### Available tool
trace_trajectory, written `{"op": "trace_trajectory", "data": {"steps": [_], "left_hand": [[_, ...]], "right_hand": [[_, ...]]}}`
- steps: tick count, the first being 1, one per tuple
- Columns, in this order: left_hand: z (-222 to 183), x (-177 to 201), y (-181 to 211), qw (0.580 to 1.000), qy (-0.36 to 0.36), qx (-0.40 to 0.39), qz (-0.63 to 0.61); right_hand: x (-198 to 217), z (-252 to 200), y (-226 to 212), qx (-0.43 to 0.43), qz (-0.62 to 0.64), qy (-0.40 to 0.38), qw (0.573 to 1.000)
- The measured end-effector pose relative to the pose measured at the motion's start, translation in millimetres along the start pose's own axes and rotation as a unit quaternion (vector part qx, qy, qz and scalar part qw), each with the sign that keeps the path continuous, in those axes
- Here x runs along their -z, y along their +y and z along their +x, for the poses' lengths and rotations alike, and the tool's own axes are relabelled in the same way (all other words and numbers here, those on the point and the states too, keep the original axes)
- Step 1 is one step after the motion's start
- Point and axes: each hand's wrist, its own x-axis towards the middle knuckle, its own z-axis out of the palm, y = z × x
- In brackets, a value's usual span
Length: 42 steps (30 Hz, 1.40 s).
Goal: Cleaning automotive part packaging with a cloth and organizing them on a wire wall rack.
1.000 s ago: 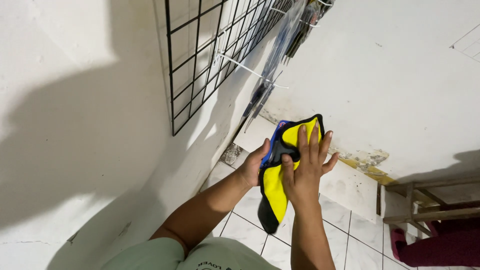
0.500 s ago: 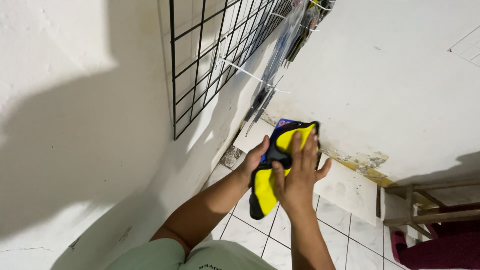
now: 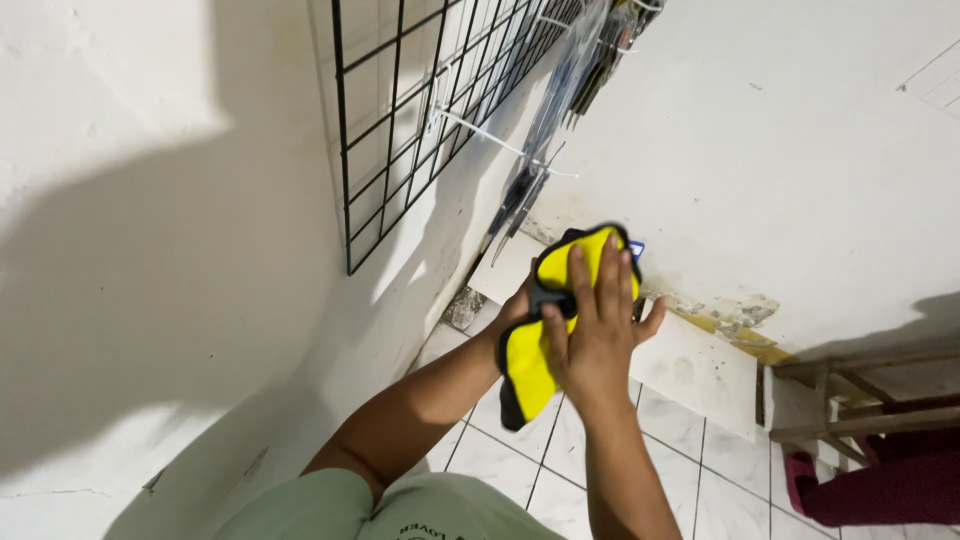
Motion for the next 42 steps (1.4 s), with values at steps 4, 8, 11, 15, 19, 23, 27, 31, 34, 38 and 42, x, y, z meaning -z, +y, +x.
{"op": "trace_trajectory", "data": {"steps": [4, 8, 11, 15, 19, 23, 27, 31, 34, 38, 42], "left_hand": [[1, -3, 3, 1.0, -0.006, 0.027, -0.006], [-1, 0, 14, 0.999, -0.016, 0.048, -0.009], [-33, 50, 40, 0.998, -0.021, 0.062, -0.013], [0, -18, 21, 0.996, -0.031, 0.085, -0.016], [11, -42, 23, 0.993, -0.044, 0.107, -0.018], [13, -52, 21, 0.99, -0.052, 0.129, -0.026], [17, -60, 19, 0.986, -0.062, 0.154, -0.034], [20, -67, 18, 0.981, -0.073, 0.176, -0.043], [20, -71, 16, 0.977, -0.082, 0.192, -0.05], [17, -78, 8, 0.995, -0.043, 0.093, -0.022], [21, -67, -1, 0.991, -0.064, 0.115, -0.008]], "right_hand": [[4, 9, -4, 0.0, -0.013, 0.012, 1.0], [-4, -5, -11, 0.007, 0.002, -0.003, 1.0], [-1, 6, -7, 0.012, -0.014, 0.011, 1.0], [7, 11, -13, 0.007, -0.017, 0.017, 1.0], [1, -1, -14, 0.017, -0.014, 0.01, 1.0], [5, 6, -7, 0.011, -0.017, 0.012, 1.0], [8, 2, -12, 0.003, -0.008, 0.012, 1.0], [0, -16, -10, 0.018, -0.016, 0.005, 1.0], [-12, -38, -12, 0.011, 0.007, -0.004, 1.0], [-14, -54, -15, 0.012, 0.03, -0.005, 0.999], [-14, -47, -10, 0.008, 0.022, 0.001, 1.0]]}}
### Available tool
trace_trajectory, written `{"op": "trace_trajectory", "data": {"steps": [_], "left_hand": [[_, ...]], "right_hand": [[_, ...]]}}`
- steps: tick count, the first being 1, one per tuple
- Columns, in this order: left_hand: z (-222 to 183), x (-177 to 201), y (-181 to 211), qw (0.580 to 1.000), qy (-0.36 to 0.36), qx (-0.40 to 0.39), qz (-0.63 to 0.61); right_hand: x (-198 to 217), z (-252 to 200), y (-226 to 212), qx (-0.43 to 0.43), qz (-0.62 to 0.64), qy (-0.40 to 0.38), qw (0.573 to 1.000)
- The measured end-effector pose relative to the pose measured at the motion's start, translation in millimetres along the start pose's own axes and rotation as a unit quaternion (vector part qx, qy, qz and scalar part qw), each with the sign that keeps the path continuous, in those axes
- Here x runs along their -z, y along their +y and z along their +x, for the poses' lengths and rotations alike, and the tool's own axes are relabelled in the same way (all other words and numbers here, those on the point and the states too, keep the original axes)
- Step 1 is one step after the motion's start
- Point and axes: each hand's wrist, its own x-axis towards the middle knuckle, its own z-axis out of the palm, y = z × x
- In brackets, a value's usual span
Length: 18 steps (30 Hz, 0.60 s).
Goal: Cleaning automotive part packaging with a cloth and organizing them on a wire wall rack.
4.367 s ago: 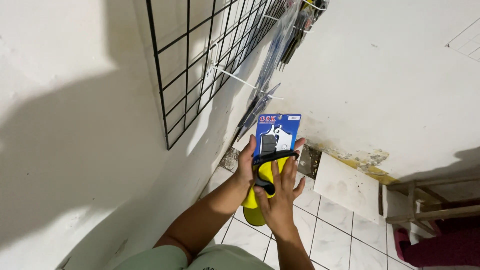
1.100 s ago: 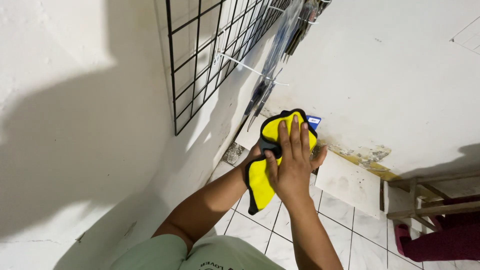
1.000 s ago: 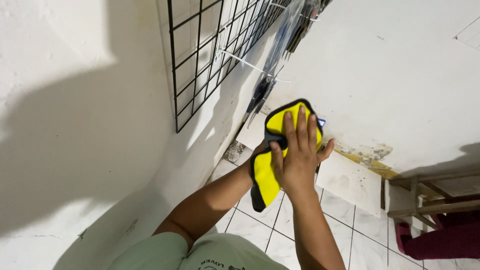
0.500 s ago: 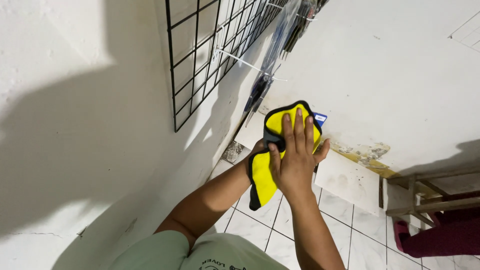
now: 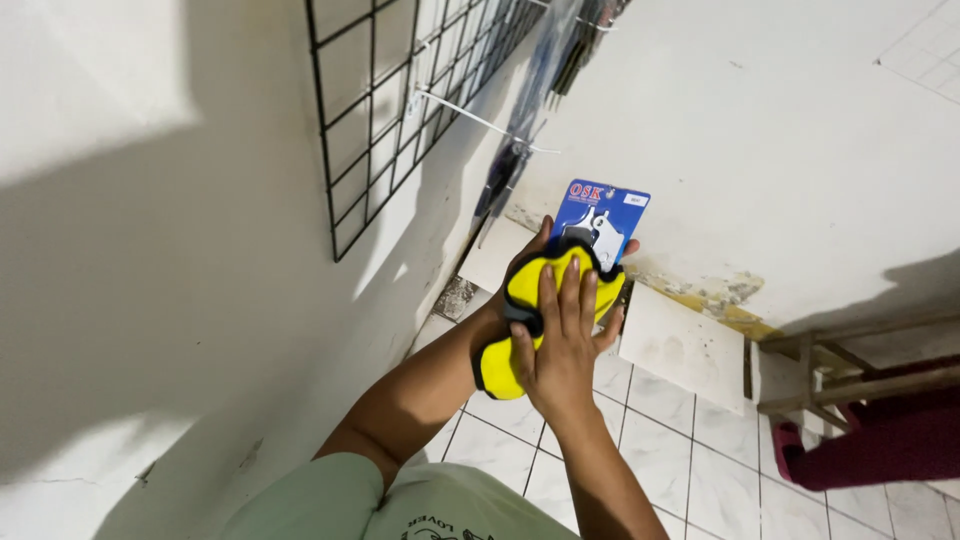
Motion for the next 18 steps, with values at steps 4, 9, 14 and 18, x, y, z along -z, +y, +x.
{"op": "trace_trajectory", "data": {"steps": [4, 9, 14, 18], "left_hand": [[-3, -24, -24, 0.996, -0.044, -0.056, 0.052], [-5, -28, -41, 0.981, -0.104, -0.118, 0.114], [6, 3, -45, 0.954, -0.141, -0.16, 0.212], [30, -5, -76, 0.947, -0.12, -0.238, 0.18]], "right_hand": [[13, 22, 7, -0.016, -0.02, -0.004, 1.0], [20, 30, 10, -0.049, -0.021, -0.007, 0.999], [5, 9, -4, -0.048, 0.003, -0.048, 0.998], [7, 20, -3, -0.058, 0.049, -0.042, 0.996]]}}
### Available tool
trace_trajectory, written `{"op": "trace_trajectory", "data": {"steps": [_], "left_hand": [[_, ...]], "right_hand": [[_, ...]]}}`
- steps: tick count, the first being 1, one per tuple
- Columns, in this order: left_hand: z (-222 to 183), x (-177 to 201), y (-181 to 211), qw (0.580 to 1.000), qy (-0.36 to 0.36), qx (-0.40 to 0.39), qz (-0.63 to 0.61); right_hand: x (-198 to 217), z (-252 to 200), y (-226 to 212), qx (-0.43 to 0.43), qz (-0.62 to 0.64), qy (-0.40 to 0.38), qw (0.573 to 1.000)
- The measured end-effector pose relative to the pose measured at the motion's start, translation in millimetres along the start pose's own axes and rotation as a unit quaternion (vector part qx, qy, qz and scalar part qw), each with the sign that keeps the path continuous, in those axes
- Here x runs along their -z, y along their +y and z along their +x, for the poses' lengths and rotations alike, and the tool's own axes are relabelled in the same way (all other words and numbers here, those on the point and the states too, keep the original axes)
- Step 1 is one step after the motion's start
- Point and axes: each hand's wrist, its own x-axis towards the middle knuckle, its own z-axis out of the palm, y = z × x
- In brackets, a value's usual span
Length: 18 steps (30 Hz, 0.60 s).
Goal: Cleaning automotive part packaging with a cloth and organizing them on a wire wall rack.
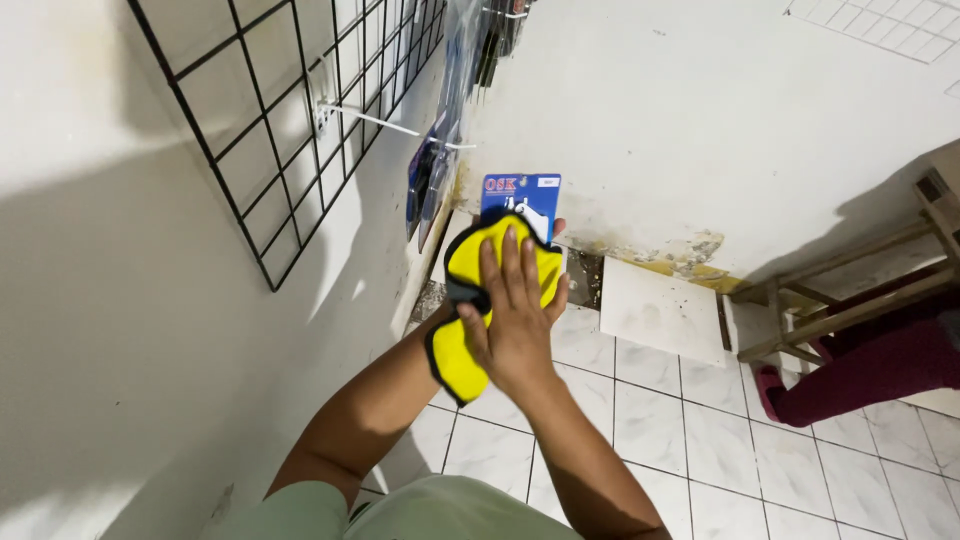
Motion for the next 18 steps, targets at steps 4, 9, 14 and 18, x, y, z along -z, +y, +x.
{"op": "trace_trajectory", "data": {"steps": [4, 9, 14, 18], "left_hand": [[2, -10, -17, 0.99, 0.064, -0.129, -0.01], [-7, 84, 37, 0.993, -0.047, 0.102, 0.033], [15, 91, 64, 0.991, -0.009, 0.133, -0.031], [13, 95, 72, 0.984, 0.027, 0.154, -0.08]], "right_hand": [[8, 11, 9, 0.005, -0.031, 0.009, 0.999], [0, 11, 7, 0.028, -0.055, 0.019, 0.998], [-18, 10, 16, -0.032, -0.014, -0.01, 0.999], [-5, 49, 20, -0.043, -0.022, 0.007, 0.999]]}}
